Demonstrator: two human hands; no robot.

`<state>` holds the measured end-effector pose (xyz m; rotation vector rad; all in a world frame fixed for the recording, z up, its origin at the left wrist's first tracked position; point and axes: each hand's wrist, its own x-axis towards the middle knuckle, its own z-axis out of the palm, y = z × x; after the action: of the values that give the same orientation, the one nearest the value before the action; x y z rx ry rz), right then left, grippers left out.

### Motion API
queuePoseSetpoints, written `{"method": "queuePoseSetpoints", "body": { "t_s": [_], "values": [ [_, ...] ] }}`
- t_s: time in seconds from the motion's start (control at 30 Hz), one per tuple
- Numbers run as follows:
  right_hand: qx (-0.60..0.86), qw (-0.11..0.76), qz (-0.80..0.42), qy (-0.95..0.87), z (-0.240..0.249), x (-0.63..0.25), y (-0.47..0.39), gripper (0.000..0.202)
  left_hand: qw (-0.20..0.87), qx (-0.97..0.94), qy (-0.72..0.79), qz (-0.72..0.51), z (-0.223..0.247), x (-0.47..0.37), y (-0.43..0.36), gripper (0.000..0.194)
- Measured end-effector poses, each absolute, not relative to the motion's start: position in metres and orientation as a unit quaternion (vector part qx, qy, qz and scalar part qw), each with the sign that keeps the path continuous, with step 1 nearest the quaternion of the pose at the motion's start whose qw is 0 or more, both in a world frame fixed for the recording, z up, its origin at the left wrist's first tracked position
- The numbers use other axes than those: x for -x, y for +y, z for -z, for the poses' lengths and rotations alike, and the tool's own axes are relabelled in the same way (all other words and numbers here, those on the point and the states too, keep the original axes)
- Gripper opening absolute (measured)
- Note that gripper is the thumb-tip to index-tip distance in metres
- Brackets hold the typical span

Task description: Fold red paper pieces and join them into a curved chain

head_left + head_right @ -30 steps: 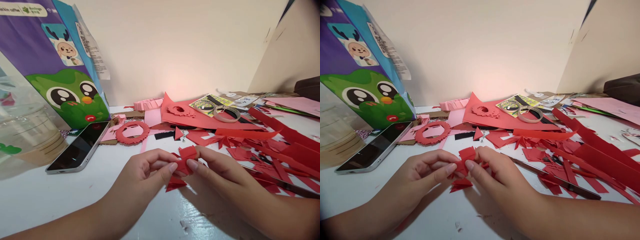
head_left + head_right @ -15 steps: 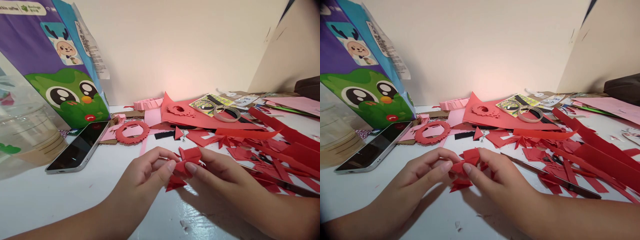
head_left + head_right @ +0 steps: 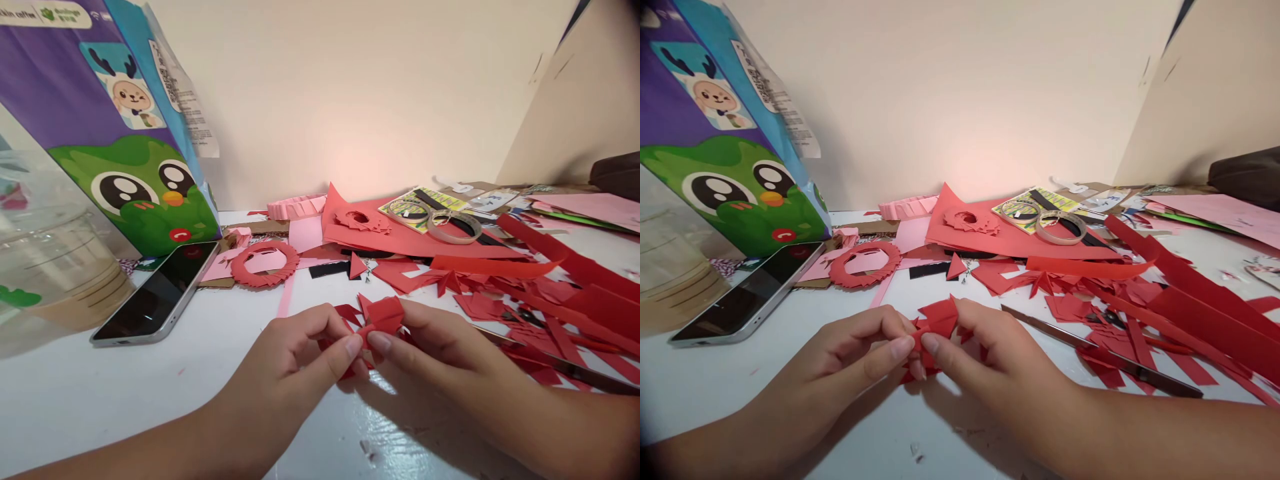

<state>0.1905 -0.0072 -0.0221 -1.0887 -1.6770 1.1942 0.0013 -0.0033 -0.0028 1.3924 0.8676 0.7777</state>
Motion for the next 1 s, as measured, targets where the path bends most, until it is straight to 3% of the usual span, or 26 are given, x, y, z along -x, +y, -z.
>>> {"method": "queuePoseSetpoints", "body": {
  "t_s": [0.7, 1.0],
  "values": [
    [0.366, 0.387, -0.552, -0.642, 0.018, -0.190, -0.010, 0.016, 0.492, -0.732, 0.399, -0.253, -0.001, 0.000, -0.006, 0.022],
    [0.326, 0.366, -0.485, -0.724, 0.011, -0.192, -0.010, 0.030, 0.437, -0.781, 0.374, -0.242, -0.006, -0.001, -0.007, 0.024]
  ]
}}
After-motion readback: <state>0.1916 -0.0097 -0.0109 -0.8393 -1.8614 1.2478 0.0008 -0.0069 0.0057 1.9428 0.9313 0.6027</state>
